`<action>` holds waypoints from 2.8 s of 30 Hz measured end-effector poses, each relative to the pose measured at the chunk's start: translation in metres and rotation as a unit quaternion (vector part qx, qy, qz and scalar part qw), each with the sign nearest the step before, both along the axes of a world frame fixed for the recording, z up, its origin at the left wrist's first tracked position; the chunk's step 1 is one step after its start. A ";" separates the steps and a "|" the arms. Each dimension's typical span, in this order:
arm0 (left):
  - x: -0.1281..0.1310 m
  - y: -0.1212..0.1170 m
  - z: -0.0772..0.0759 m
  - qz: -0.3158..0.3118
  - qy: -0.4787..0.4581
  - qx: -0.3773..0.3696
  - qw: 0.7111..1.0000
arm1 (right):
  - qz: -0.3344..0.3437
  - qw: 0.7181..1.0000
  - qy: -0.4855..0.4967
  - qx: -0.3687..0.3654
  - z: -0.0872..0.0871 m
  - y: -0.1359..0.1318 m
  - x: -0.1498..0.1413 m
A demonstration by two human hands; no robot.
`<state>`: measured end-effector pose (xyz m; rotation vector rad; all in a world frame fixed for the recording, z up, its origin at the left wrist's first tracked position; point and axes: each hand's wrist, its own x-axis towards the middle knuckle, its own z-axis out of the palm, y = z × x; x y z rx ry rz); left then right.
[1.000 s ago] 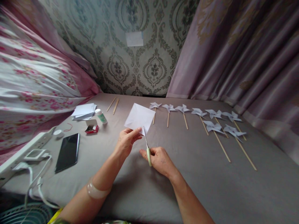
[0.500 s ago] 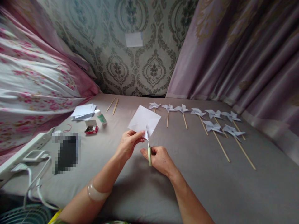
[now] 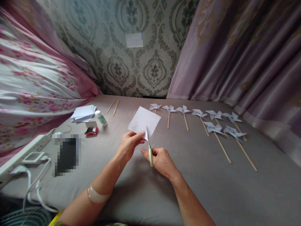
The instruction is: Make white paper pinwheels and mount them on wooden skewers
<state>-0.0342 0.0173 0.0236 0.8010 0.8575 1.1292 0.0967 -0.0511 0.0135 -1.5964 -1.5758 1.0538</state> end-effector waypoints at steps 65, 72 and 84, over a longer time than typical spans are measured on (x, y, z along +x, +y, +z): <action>-0.023 0.029 -0.042 0.020 0.511 0.217 0.832 | -0.107 0.854 -0.441 -0.255 0.003 0.008 0.138; -0.031 0.014 -0.034 -0.148 0.625 0.432 0.633 | -0.083 0.926 -0.289 -0.226 0.000 -0.004 0.152; -0.044 -0.017 -0.055 -0.212 0.595 0.415 0.654 | 0.132 0.911 -0.353 0.169 -0.036 0.020 0.008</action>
